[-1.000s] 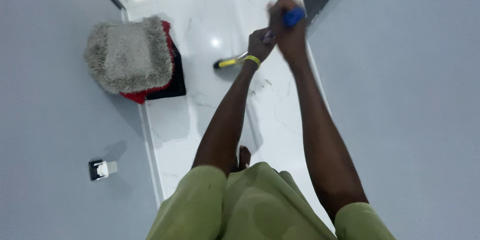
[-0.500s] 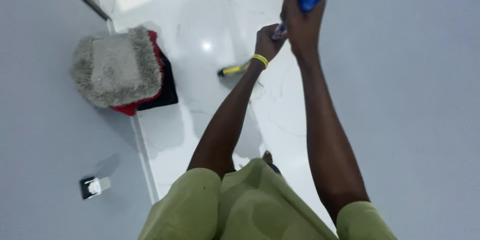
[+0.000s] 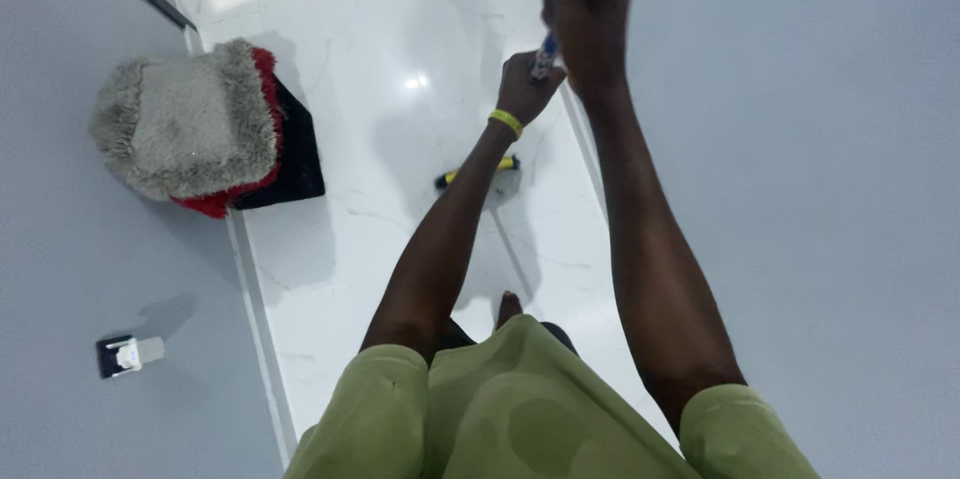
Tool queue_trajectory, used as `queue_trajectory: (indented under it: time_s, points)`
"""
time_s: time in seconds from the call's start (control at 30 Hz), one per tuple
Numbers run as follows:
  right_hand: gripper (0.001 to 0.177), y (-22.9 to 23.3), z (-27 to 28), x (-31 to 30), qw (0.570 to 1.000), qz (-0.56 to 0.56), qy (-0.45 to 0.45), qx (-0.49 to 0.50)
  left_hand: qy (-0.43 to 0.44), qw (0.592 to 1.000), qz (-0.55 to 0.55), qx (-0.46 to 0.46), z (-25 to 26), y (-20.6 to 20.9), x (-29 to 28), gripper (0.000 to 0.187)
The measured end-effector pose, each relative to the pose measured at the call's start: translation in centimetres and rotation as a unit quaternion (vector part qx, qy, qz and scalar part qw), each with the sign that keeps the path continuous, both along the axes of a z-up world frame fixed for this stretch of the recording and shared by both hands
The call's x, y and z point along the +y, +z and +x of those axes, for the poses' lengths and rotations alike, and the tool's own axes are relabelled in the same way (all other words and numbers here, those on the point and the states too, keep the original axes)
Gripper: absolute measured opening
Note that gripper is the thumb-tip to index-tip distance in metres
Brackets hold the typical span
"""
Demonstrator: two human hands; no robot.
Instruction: The person picks up a grey rug from the tiled floor, moves it near a red rug, and then uses a squeegee to push liquid across the floor.
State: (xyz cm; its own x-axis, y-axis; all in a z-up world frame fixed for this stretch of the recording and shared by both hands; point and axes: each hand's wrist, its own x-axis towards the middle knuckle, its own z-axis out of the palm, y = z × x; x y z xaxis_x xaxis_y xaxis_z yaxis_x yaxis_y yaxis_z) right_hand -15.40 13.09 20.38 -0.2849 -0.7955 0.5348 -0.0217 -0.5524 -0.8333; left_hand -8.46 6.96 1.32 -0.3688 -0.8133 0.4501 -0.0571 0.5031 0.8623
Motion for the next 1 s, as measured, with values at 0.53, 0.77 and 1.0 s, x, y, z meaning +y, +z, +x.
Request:
queue_trajectory:
  time_s: [0.53, 0.77, 1.0]
  points:
    - [0.019, -1.1, -6.1, 3.4, 0.992, 0.087, -0.095, -0.017, -0.027, 0.997, 0.077, -0.001, -8.4, -2.4, 3.4, 0.023]
    - [0.039, -5.1, -9.3, 6.5, 0.979, 0.019, -0.164, 0.119, 0.008, 0.997, -0.035, 0.062, -14.5, -8.8, 1.8, 0.032]
    - [0.028, -3.8, -11.1, 8.6, 0.977, 0.175, -0.115, 0.027, -0.098, 0.972, 0.203, -0.073, -15.1, -9.2, 8.7, 0.025]
